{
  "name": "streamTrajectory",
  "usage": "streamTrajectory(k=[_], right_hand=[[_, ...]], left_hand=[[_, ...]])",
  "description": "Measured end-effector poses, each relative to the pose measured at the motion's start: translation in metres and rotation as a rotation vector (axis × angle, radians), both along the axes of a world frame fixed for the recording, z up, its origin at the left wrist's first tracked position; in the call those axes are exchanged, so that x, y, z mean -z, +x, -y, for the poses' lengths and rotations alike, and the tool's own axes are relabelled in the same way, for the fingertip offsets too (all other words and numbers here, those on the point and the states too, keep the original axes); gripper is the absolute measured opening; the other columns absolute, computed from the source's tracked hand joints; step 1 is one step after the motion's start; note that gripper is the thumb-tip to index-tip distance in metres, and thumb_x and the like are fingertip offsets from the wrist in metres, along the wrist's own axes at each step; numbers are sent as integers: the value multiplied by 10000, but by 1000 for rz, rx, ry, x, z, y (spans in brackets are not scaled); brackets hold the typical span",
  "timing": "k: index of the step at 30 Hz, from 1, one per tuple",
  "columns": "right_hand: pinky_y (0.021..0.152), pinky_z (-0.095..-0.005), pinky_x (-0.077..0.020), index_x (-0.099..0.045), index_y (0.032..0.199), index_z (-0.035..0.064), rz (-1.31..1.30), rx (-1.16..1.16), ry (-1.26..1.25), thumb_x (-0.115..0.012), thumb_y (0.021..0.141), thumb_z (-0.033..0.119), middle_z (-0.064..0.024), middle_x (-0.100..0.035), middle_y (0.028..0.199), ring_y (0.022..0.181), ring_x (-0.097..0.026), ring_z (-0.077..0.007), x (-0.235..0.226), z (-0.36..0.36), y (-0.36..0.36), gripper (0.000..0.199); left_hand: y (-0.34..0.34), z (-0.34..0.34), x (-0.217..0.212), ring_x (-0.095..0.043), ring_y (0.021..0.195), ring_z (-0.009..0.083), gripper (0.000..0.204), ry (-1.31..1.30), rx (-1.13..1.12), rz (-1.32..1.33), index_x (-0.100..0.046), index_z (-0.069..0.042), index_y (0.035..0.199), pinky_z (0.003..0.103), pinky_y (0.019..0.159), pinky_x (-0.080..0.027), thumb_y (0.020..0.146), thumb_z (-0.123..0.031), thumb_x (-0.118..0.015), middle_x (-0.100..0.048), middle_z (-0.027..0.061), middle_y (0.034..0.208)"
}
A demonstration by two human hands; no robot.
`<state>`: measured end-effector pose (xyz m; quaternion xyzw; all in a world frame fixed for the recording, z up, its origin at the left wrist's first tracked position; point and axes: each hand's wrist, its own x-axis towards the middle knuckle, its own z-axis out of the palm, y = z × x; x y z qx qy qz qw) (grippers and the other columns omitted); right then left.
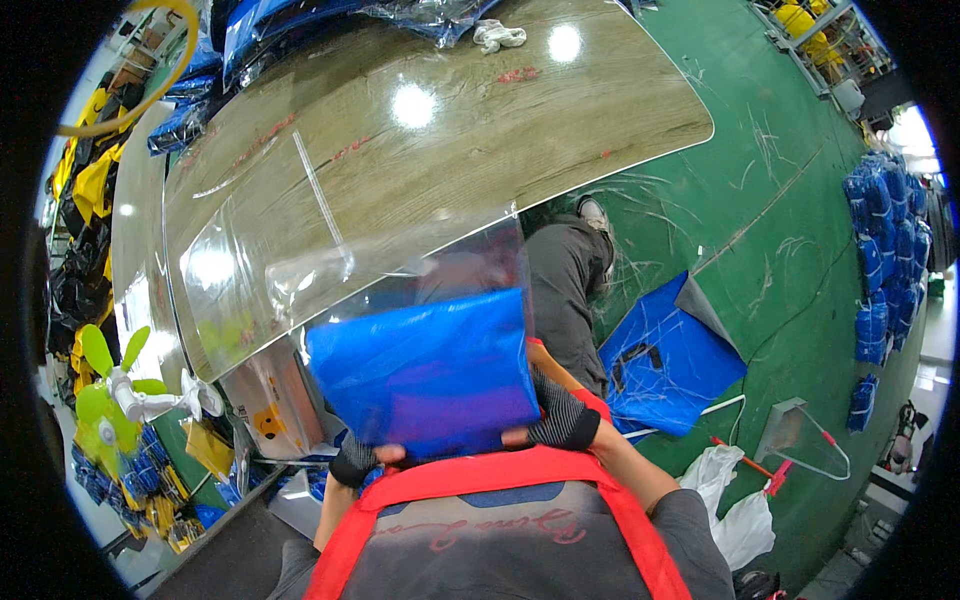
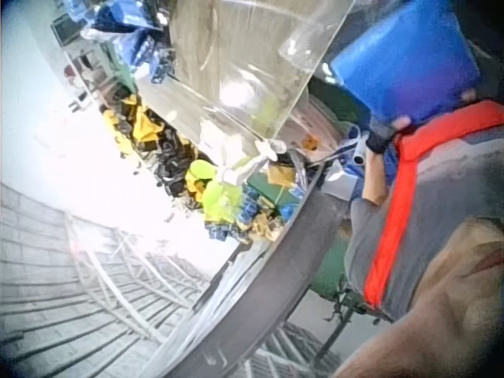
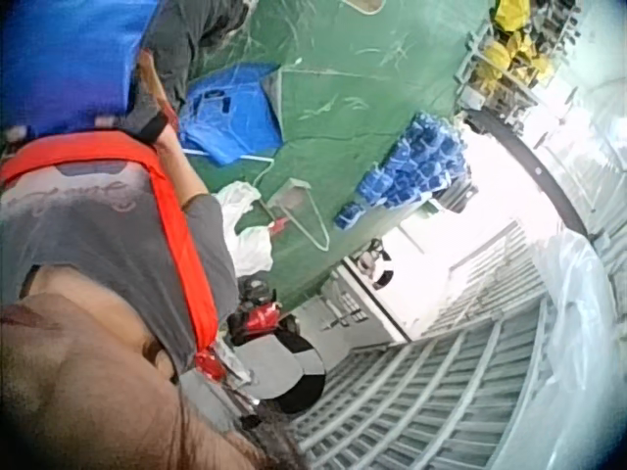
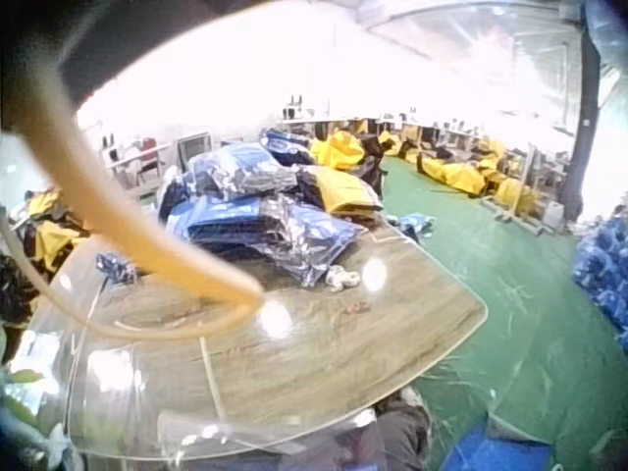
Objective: The person folds blue and yellow fabric items, places them into clear plastic bags, and secures the bags with white straps. The person handles the items one at a time, folds them, inserts them into bags, and ties the bags shut.
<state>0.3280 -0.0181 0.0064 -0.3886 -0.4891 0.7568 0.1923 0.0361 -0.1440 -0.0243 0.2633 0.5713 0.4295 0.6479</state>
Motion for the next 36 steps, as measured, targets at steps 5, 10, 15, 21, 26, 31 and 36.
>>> streamTrajectory(k=[5,10,15,21,26,31,36], right_hand=[[956,-327,-421,-393,1355,-9,280,149,116,-810,688,313,-176,-607,1162,1076,-576,-234,72,4,2,849],[939,-330,-434,-344,1378,-16,-105,-128,251,-760,707,446,-162,-569,1213,1106,-545,-217,67,-46,6,915],[986,-352,-384,-355,1375,6,-272,76,-219,-685,795,456,-139,-480,1314,1160,-477,-221,57,-77,-19,805],[1025,-347,-344,-301,1416,36,43,155,-139,-781,727,285,-125,-492,1309,1218,-453,-228,43,26,11,876],[693,-330,-471,-600,1012,40,366,217,691,-782,714,279,-128,-634,864,791,-611,-242,-3,-13,-10,423],[650,-342,-505,-628,953,53,306,-40,1037,-778,702,184,-98,-625,759,705,-634,-248,-93,-98,11,321],[742,-449,-471,-635,1018,97,462,-261,1398,-767,627,283,-145,-634,864,826,-605,-353,-104,-99,-7,453]], left_hand=[[21,-8,21,-580,998,215,660,-258,-118,-192,-531,5,1214,341,864,-468,724,-360,-780,-607,135,1131],[-45,-30,39,-514,1115,225,699,-4,35,63,-477,-3,1269,354,957,-408,773,-435,-711,-551,127,1223],[-20,-66,20,-519,1116,236,718,-25,-258,272,-448,-25,1299,387,960,-415,775,-445,-701,-557,113,1210],[24,22,36,-528,1121,247,805,42,-259,110,-444,-43,1314,386,955,-429,675,-382,-796,-540,115,1247],[19,-1,28,-565,939,192,564,-52,27,-80,-560,-54,1140,348,815,-467,689,-292,-800,-608,71,1052],[15,-73,-113,-572,1020,275,522,-22,1031,-748,-587,-30,1131,385,833,-480,711,-256,-798,-592,171,1122],[46,-151,-185,-606,981,325,667,1161,420,-1571,-606,-55,1149,460,822,-471,688,-524,-711,-634,198,979]])
